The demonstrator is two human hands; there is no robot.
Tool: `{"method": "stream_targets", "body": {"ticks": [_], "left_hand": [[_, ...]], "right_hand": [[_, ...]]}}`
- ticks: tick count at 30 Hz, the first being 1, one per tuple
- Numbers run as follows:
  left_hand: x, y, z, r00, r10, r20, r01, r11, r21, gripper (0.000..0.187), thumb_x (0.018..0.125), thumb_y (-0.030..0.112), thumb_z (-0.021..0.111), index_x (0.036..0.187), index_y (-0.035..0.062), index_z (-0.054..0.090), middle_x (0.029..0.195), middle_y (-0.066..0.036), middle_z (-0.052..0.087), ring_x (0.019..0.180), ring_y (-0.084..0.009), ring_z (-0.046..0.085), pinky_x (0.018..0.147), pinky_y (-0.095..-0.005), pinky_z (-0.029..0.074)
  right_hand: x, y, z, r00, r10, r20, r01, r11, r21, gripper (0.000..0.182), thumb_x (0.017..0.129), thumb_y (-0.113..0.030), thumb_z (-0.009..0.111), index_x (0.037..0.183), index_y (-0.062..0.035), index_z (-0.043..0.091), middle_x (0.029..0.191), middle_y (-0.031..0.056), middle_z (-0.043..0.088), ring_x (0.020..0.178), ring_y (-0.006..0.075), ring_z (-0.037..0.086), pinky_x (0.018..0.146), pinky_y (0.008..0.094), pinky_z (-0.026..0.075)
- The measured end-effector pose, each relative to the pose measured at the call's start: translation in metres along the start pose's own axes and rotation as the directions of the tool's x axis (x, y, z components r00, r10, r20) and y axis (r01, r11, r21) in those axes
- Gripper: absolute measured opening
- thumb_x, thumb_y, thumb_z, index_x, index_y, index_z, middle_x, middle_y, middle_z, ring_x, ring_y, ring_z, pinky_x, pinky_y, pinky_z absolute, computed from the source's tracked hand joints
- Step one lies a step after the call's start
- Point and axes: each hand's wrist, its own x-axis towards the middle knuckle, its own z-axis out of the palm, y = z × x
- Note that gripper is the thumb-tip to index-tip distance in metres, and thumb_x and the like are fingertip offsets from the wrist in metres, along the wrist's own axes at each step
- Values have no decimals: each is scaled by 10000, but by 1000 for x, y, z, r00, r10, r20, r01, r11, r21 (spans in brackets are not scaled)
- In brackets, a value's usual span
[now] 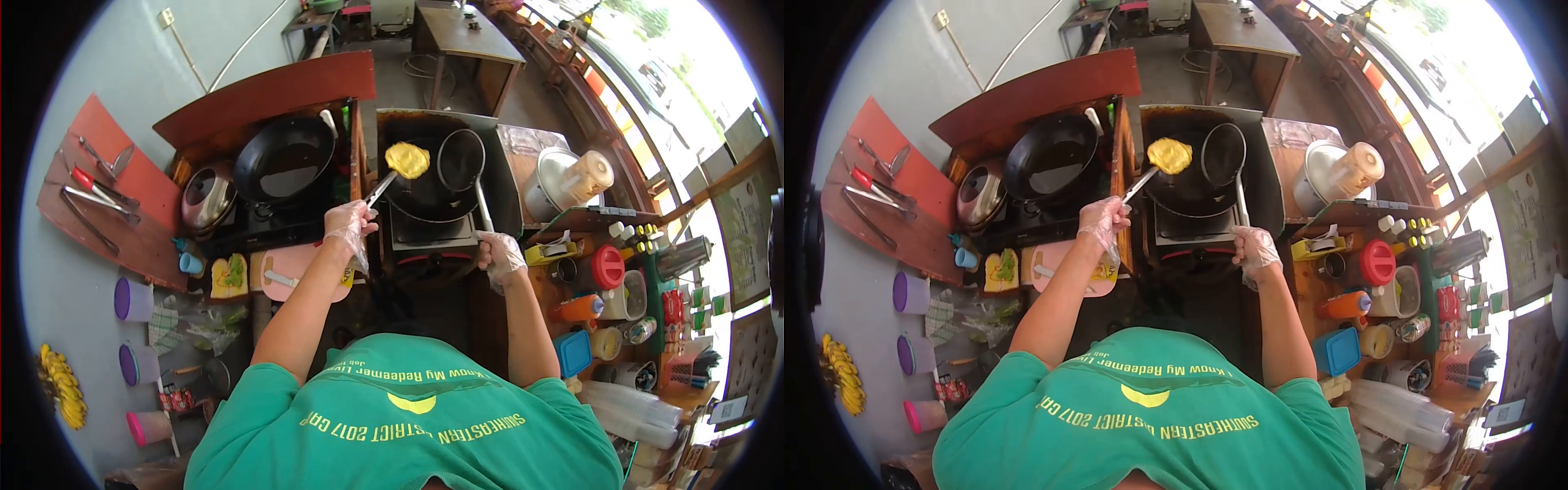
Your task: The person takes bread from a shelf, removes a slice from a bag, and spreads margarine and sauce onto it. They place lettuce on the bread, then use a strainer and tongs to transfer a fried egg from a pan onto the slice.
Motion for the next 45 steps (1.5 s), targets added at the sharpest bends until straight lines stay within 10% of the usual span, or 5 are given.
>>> {"method": "stream_targets", "body": {"ticks": [5, 10, 19, 26, 45], "left_hand": [[-16, -12, 37, 904, 424, 47, -412, 840, 354, 191, 964, 98, 594, 1066, -26, 698, 704, -70, 639, 442, -129, 544, 496, -288, 569], [3, -70, 22, 26, 657, 753, -635, -571, 521, 333, 892, 44, 641, 1223, 6, 635, 708, -70, 553, 582, -247, 603, 495, -375, 497], [-15, -41, 40, 124, 889, 440, -806, -168, 567, 305, 887, 51, 696, 1192, 31, 686, 733, -131, 642, 557, -283, 621, 578, -390, 535], [4, -37, 45, 994, 103, 35, -101, 993, -58, 208, 964, 49, 613, 1122, -85, 632, 723, -76, 590, 473, -123, 532, 590, -376, 643], [2, -39, 47, 643, 399, 654, -640, -189, 745, 255, 976, 179, 546, 1146, -4, 600, 841, -227, 666, 801, -417, 684, 709, -503, 555]], "right_hand": [[-4, -14, 8, 976, 109, 187, -148, 967, 207, 107, 965, -125, 616, 910, -34, 635, 581, -85, 401, 429, 44, 318, 437, 228, 322], [4, -18, 0, 898, 130, 419, -310, 864, 396, 144, 986, -95, 560, 1040, 22, 626, 578, -100, 366, 432, 18, 291, 400, 176, 264], [24, 12, -38, 877, 135, 461, -373, 796, 476, 179, 1032, -111, 494, 1117, 1, 605, 540, -104, 304, 396, 37, 244, 359, 200, 240], [15, 20, -47, 873, 82, 481, -316, 847, 428, 218, 1020, -101, 495, 1211, -33, 575, 567, -95, 287, 419, 50, 249, 385, 216, 244], [-23, -59, -24, 899, 73, 432, -121, 989, 85, 270, 940, -69, 561, 1197, 11, 581, 596, -90, 345, 433, 45, 310, 413, 226, 280]]}}
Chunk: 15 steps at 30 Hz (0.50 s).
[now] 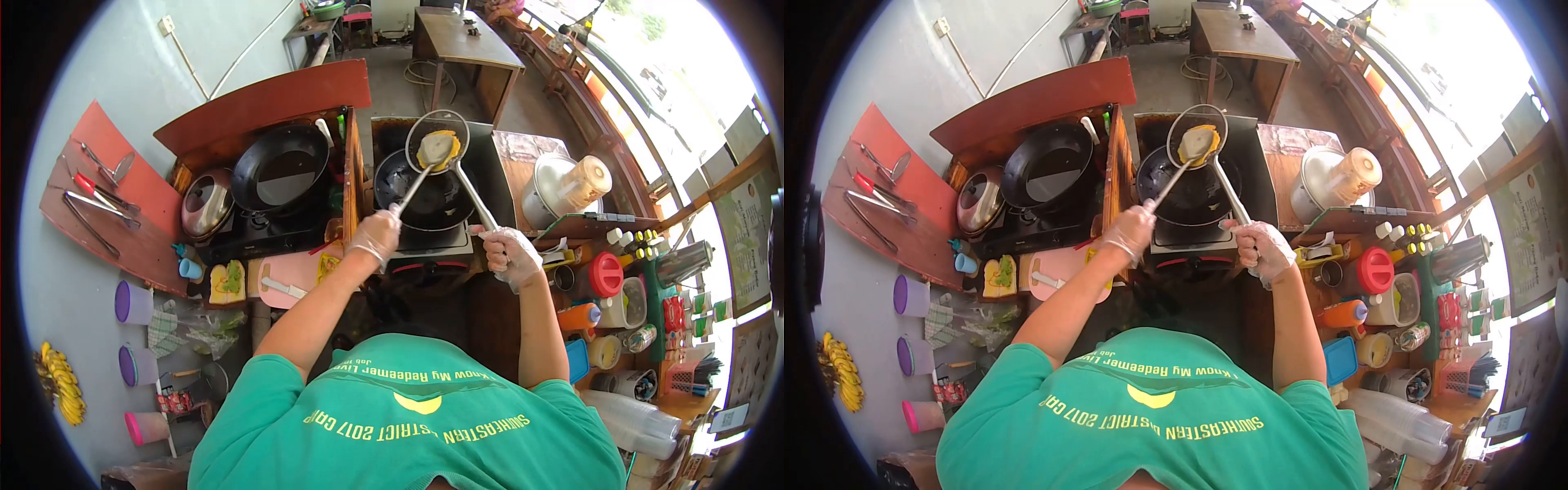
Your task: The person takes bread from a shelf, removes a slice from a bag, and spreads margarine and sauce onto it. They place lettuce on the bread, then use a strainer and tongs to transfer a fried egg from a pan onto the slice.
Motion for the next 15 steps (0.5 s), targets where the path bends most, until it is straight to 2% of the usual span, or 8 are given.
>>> {"method": "stream_targets", "body": {"ticks": [1, 2, 3, 6, 8, 9, 11, 15], "left_hand": [[-4, 6, 10, 1000, -13, 15, 13, 1000, -17, 264, 976, 178, 545, 1157, -11, 589, 835, -233, 661, 800, -419, 684, 711, -506, 556], [-7, 12, 14, 999, 47, 19, -46, 997, -59, 313, 1000, 219, 506, 1195, -21, 557, 866, -215, 685, 788, -422, 697, 708, -493, 579], [-9, 19, 20, 998, 62, -6, -62, 995, -73, 346, 995, 214, 518, 1238, -32, 538, 887, -222, 683, 807, -414, 700, 722, -493, 581], [-6, 32, 44, 992, 51, -112, -79, 963, -256, 395, 970, 160, 564, 1306, -46, 536, 862, -225, 681, 811, -391, 704, 707, -477, 570], [1, 40, 64, 951, -121, -283, -81, 788, -610, 445, 906, 74, 679, 1342, 32, 597, 805, -173, 680, 695, -308, 687, 677, -380, 556], [3, 49, 59, 951, -129, -281, -76, 784, -616, 445, 906, 74, 679, 1342, 32, 597, 805, -173, 680, 695, -308, 687, 677, -380, 556], [5, 65, 44, 887, -161, -433, -178, 746, -642, 490, 877, 47, 724, 1353, 67, 610, 763, -138, 671, 660, -248, 669, 659, -329, 540], [3, 79, 33, 854, -160, -496, -248, 712, -656, 497, 877, 38, 723, 1357, 23, 594, 776, -126, 677, 670, -213, 675, 662, -308, 544]], "right_hand": [[-4, -6, 14, 1000, 3, 3, -3, 1000, -5, 270, 940, -69, 561, 1197, 11, 581, 596, -90, 345, 433, 45, 310, 413, 226, 280], [-8, -11, 29, 997, -38, -74, 29, 992, -121, 275, 926, -80, 571, 1185, 10, 589, 598, -79, 353, 432, 51, 310, 414, 229, 290], [-12, -14, 41, 985, -86, -148, 50, 971, -235, 281, 911, -90, 580, 1173, 9, 596, 600, -69, 362, 431, 57, 309, 415, 233, 299], [-18, -22, 72, 966, -166, -199, 66, 900, -430, 279, 888, -94, 582, 1150, -2, 605, 598, -37, 416, 412, 90, 378, 398, 255, 338], [-20, -26, 80, 957, -239, -161, 101, 802, -589, 324, 865, -84, 579, 1176, 8, 583, 590, 4, 455, 390, 126, 440, 380, 278, 374], [-23, -27, 90, 958, -233, -164, 93, 800, -593, 324, 865, -84, 579, 1176, 8, 583, 590, 4, 455, 390, 126, 440, 380, 278, 374], [-28, -27, 115, 937, -278, -212, 73, 749, -659, 375, 850, -84, 587, 1212, 11, 563, 586, 16, 468, 376, 139, 440, 367, 295, 382], [-38, -26, 130, 920, -341, -192, 66, 620, -782, 433, 848, -82, 593, 1264, 23, 536, 587, 35, 499, 376, 155, 464, 360, 303, 381]]}}
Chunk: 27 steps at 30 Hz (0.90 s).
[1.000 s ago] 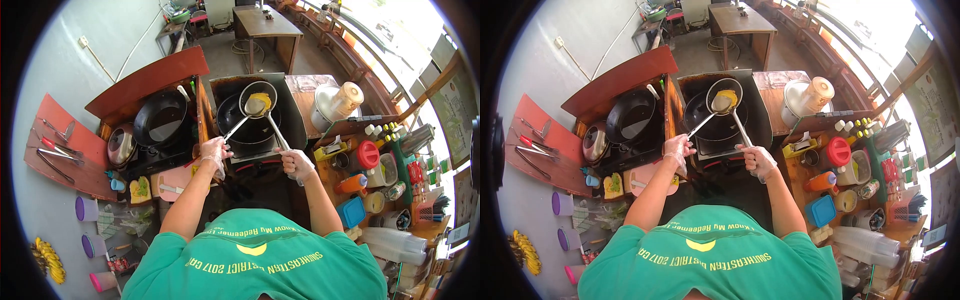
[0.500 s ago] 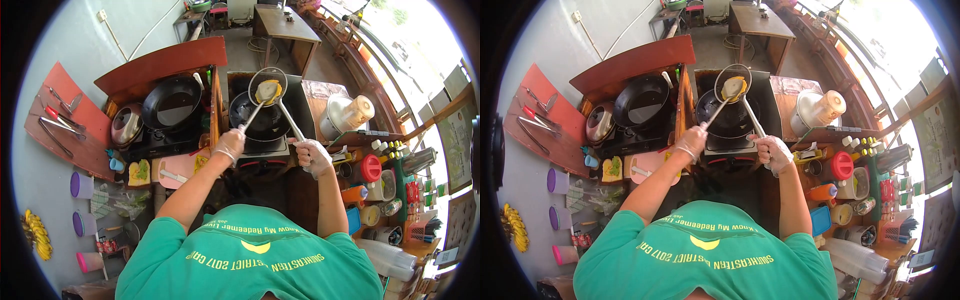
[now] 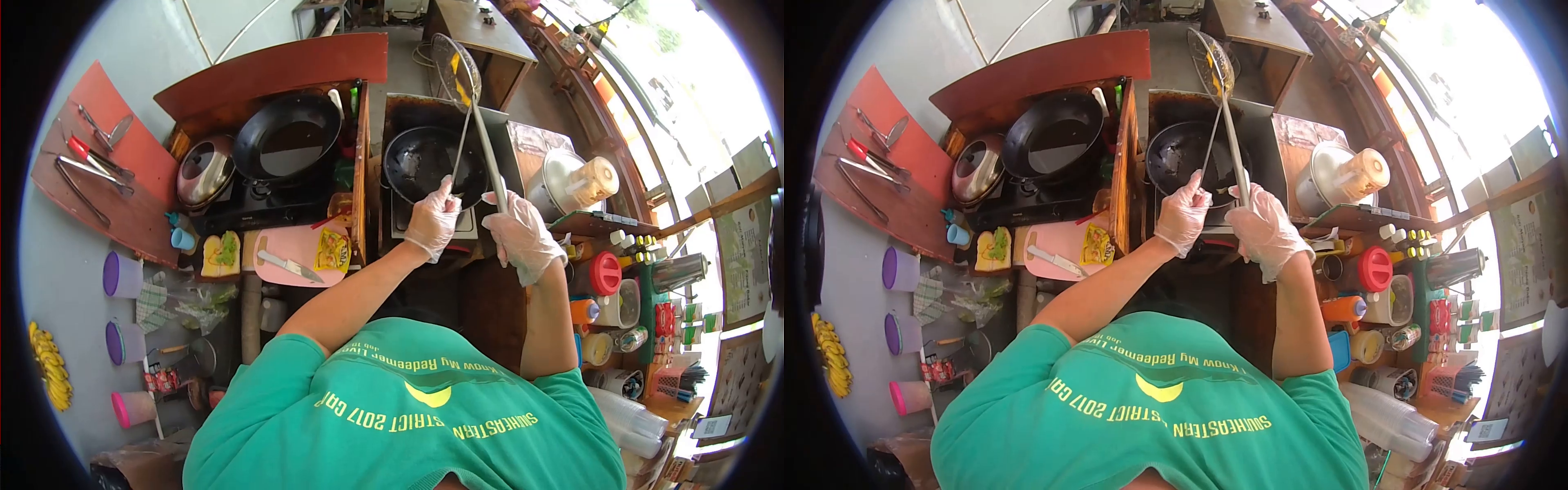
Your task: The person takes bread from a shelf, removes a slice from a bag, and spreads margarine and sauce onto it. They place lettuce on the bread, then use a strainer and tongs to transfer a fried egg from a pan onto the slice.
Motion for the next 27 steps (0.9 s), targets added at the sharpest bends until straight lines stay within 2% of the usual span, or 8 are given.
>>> {"method": "stream_targets", "body": {"ticks": [6, 11, 13, 24, 27], "left_hand": [[-18, 7, 5, 999, 8, -44, -12, 997, -81, 517, 882, -5, 701, 1382, 4, 572, 775, -94, 676, 673, -165, 666, 684, -281, 553], [-27, 8, 9, 999, 1, -50, -3, 999, -49, 531, 889, -24, 686, 1403, 14, 558, 789, -80, 678, 681, -137, 658, 692, -269, 553], [-28, 6, 12, 998, 29, -57, -34, 995, -89, 577, 868, -25, 682, 1421, -1, 520, 749, -122, 645, 632, -240, 645, 630, -318, 536], [-27, 29, 17, 997, 32, -69, -42, 987, -155, 587, 883, -31, 662, 1445, 7, 499, 781, -84, 662, 653, -210, 652, 637, -313, 540], [-26, 28, 18, 997, 44, -59, -52, 990, -134, 592, 887, -26, 658, 1453, 14, 490, 782, -94, 664, 660, -223, 656, 636, -319, 540]], "right_hand": [[-19, -10, 3, 1000, 11, 7, -11, 997, -70, 462, 851, -91, 604, 1295, 8, 525, 587, 35, 497, 380, 154, 474, 365, 300, 392], [-24, -17, 4, 998, 64, 13, -62, 992, -106, 485, 843, -105, 616, 1311, -15, 524, 613, 30, 504, 397, 150, 481, 371, 298, 394], [-25, -14, 3, 998, 51, 27, -48, 994, -95, 485, 842, -108, 616, 1310, -19, 528, 613, 29, 501, 401, 149, 482, 377, 296, 396], [-40, -16, -4, 1000, 22, -13, -23, 995, -94, 468, 836, -120, 610, 1293, -35, 552, 610, 23, 506, 414, 139, 480, 392, 290, 394], [-37, 1, -9, 998, -68, -13, 66, 986, -153, 467, 832, -109, 603, 1288, -25, 550, 611, 27, 510, 406, 142, 475, 390, 287, 392]]}}
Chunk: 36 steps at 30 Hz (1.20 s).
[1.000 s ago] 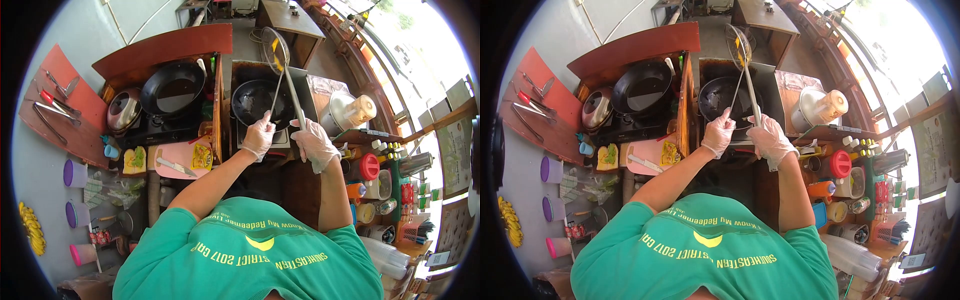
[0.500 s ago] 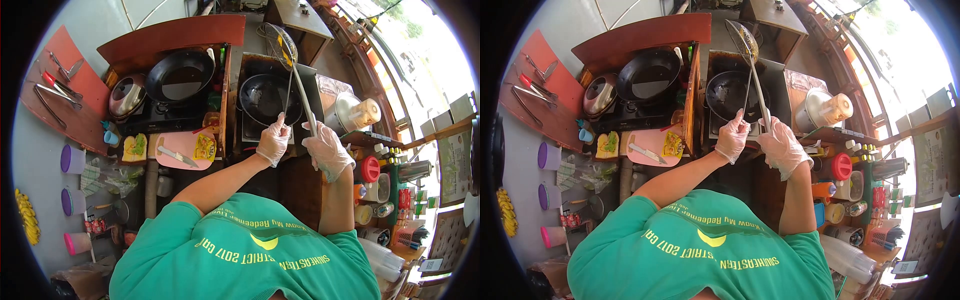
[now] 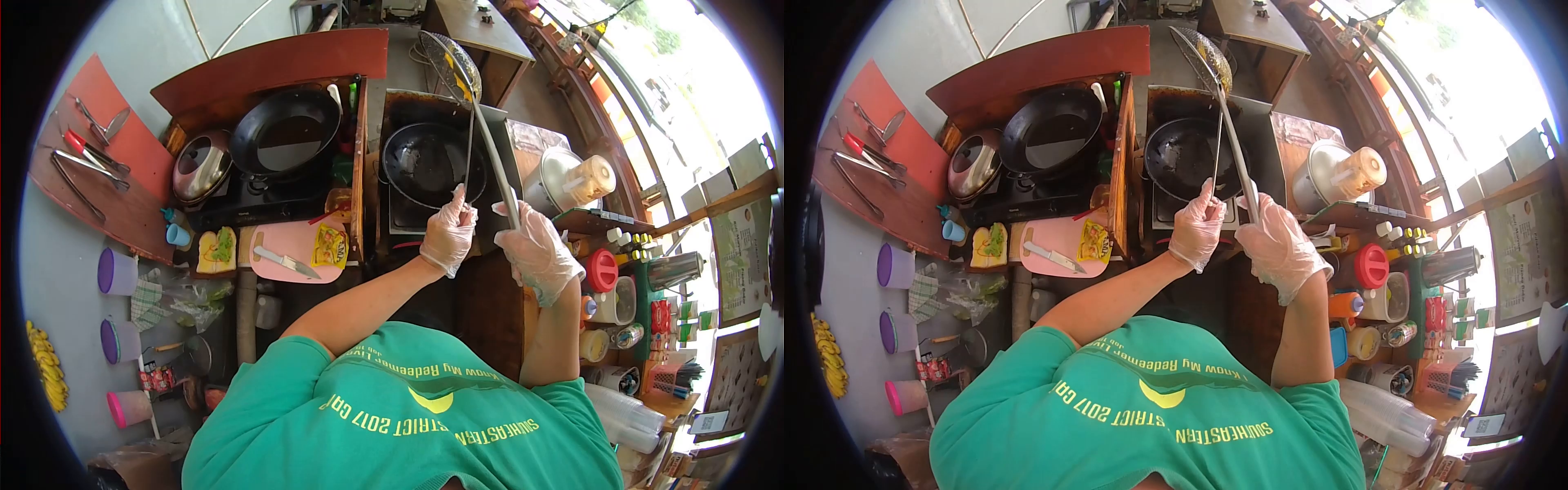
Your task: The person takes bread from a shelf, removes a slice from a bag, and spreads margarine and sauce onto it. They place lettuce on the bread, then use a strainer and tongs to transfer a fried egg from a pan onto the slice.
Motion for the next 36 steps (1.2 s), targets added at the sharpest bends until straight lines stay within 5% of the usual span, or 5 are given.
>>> {"method": "stream_targets", "body": {"ticks": [3, 14, 28, 30, 36], "left_hand": [[-12, -13, 1, 999, -27, 27, 26, 999, 37, 592, 889, -13, 673, 1453, 28, 498, 776, -102, 663, 658, -212, 652, 653, -305, 540], [-54, -38, 2, 977, -139, 161, 113, 980, 163, 580, 891, 31, 685, 1441, 36, 502, 778, -150, 663, 683, -310, 672, 662, -364, 547], [-13, 16, 12, 998, 7, 69, -9, 1000, 30, 629, 860, -38, 681, 1452, -11, 469, 770, -141, 656, 656, -283, 660, 631, -359, 538], [-12, 17, 13, 998, 11, 69, -13, 999, 31, 642, 856, -45, 681, 1460, -2, 468, 788, -133, 659, 669, -265, 662, 645, -346, 541], [-10, 21, 16, 998, 7, 58, -5, 1000, -28, 657, 854, -50, 677, 1472, -7, 456, 801, -114, 657, 687, -243, 663, 670, -329, 548]], "right_hand": [[6, 20, 1, 988, -145, 59, 148, 988, -52, 476, 826, -94, 599, 1289, -1, 539, 601, 29, 504, 396, 147, 471, 382, 289, 396], [11, 36, 9, 961, 263, 89, -275, 945, 175, 485, 804, -46, 597, 1276, 37, 528, 592, 28, 480, 368, 154, 447, 341, 302, 380], [-28, 4, -8, 996, 76, -57, -77, 997, -20, 462, 829, -87, 592, 1288, -48, 567, 663, -10, 462, 505, 98, 429, 463, 276, 363], [-27, 12, -10, 988, -133, -85, 105, 957, -269, 518, 832, -186, 561, 1341, -90, 544, 788, 142, 579, 588, 222, 574, 577, 362, 486], [-35, -9, -13, 997, 55, -60, -66, 978, -197, 511, 835, -179, 559, 1338, -91, 549, 815, 149, 584, 623, 229, 591, 596, 367, 492]]}}
